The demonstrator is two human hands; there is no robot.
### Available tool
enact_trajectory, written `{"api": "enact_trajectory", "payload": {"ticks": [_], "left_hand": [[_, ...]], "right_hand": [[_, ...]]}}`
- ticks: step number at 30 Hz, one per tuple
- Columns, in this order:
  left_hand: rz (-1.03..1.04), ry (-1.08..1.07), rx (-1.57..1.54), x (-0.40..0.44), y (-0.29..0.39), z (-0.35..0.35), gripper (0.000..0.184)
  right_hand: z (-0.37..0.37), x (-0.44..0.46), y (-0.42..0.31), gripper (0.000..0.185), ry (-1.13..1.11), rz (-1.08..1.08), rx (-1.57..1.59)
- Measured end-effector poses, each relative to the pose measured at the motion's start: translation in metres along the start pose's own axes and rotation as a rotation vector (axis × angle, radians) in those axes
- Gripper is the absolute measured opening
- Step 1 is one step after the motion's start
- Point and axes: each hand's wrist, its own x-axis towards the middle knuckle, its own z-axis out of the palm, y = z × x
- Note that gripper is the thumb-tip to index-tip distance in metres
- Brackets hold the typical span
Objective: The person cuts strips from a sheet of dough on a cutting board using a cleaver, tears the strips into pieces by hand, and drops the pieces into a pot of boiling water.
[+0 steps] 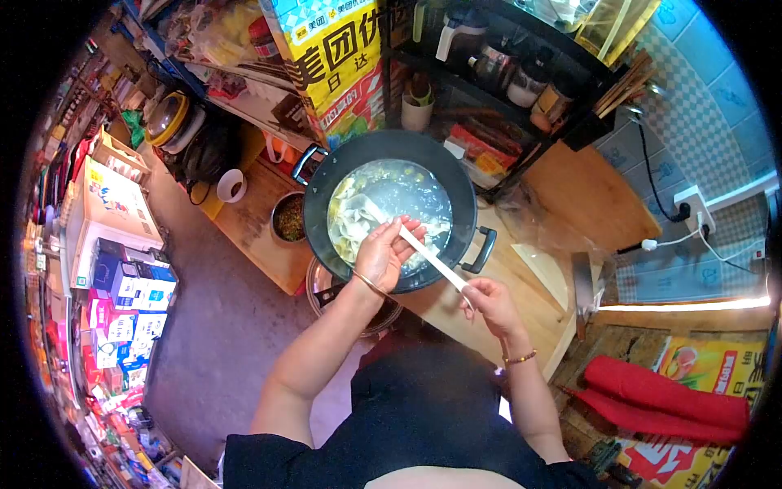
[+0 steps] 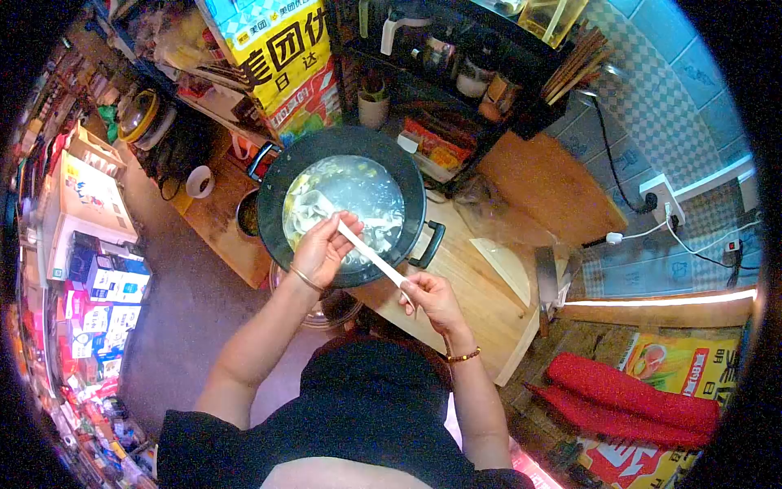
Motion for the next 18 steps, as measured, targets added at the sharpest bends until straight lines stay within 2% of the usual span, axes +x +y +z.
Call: {"api": "enact_trajectory", "payload": {"ticks": [3, 4, 5, 7, 8, 10, 14, 18], "left_hand": [[0.020, -0.070, -0.100, -0.001, -0.016, 0.006, 0.035], [-0.259, -0.166, -0.156, -0.009, -0.024, 0.007, 0.042], [-0.400, -0.458, -0.301, -0.007, -0.047, -0.008, 0.043], [-0.413, -0.399, -0.055, -0.018, -0.063, -0.006, 0.038], [-0.419, -0.399, -0.055, -0.016, -0.065, -0.004, 0.038], [-0.140, -0.127, 0.017, -0.020, -0.057, 0.009, 0.031], [-0.122, -0.028, 0.003, -0.019, -0.034, 0.011, 0.024], [-0.054, -0.026, -0.037, -0.010, -0.018, 0.004, 0.023]], "right_hand": [[0.007, 0.002, -0.004, 0.016, -0.006, 0.015, 0.072], [0.010, 0.005, -0.005, 0.017, -0.020, 0.011, 0.133], [0.015, 0.007, -0.005, 0.017, -0.035, 0.010, 0.194], [0.021, 0.013, -0.006, 0.018, -0.011, -0.022, 0.159], [0.021, 0.013, -0.005, 0.018, 0.014, 0.010, 0.075], [0.017, 0.010, -0.001, 0.017, 0.052, 0.071, -0.097], [0.012, 0.006, 0.002, 0.016, 0.074, 0.030, -0.099], [0.004, 0.002, 0.003, 0.016, 0.050, -0.001, -0.018]]}}
